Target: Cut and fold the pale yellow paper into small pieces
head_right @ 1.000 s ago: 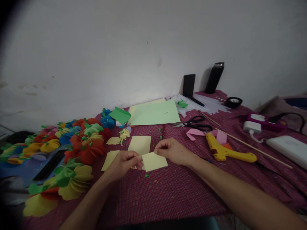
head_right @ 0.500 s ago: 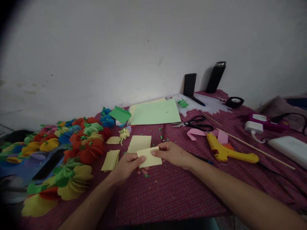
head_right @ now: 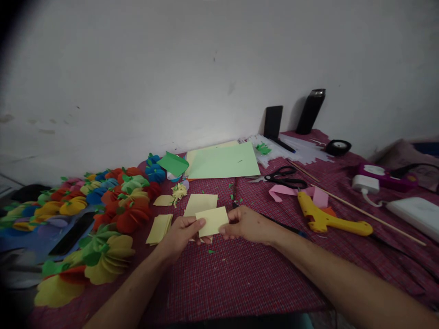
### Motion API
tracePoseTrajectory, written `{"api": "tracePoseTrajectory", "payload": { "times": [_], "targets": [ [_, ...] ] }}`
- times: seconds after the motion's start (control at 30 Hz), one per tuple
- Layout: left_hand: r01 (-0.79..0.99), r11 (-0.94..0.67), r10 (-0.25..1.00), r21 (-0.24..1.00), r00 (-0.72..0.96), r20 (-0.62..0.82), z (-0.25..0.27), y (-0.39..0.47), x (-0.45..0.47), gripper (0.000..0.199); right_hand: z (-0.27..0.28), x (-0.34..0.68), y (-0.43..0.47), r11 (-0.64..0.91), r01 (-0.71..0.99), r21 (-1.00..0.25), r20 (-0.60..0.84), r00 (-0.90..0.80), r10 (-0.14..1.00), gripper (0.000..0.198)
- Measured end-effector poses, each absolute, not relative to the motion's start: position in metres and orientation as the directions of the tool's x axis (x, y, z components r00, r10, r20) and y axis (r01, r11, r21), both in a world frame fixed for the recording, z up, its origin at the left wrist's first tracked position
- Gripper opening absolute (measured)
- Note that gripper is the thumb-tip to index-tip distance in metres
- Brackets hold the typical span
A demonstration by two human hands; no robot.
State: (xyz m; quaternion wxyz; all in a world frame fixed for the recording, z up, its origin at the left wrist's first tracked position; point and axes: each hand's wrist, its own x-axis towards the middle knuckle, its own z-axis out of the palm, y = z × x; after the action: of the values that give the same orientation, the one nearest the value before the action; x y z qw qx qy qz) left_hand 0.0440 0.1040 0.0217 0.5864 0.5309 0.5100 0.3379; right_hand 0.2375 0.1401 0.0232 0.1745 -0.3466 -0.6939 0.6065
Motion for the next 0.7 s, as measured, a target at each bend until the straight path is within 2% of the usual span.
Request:
{"api": "tracePoseTrajectory", "payload": {
  "times": [0.17, 0.4, 0.57, 0.7],
  "targets": [
    [0.154, 0.171, 0.965, 0.973, 0.172, -0.197, 0.016, 0.106, 0.043, 0.036, 0.016, 0.235, 0.138, 0.069, 0.304, -0.950, -0.173, -0.698, 0.695, 0.023],
    [0.175, 0.153, 0.971, 0.973, 0.155, -0.181, 0.008, 0.104, 0.046, 0.032, 0.008, 0.232, 0.134, 0.130, 0.336, -0.933, -0.171, -0.729, 0.662, 0.021],
    [0.244, 0.092, 0.966, 0.965, 0.214, -0.146, 0.006, 0.102, 0.050, 0.032, 0.012, 0.231, 0.136, 0.189, 0.328, -0.926, -0.075, -0.648, 0.758, 0.024],
    [0.313, 0.011, 0.955, 0.950, 0.279, -0.103, 0.008, 0.099, 0.054, 0.031, 0.013, 0.228, 0.136, 0.221, 0.320, -0.921, -0.028, -0.623, 0.782, 0.023]
  ]
}}
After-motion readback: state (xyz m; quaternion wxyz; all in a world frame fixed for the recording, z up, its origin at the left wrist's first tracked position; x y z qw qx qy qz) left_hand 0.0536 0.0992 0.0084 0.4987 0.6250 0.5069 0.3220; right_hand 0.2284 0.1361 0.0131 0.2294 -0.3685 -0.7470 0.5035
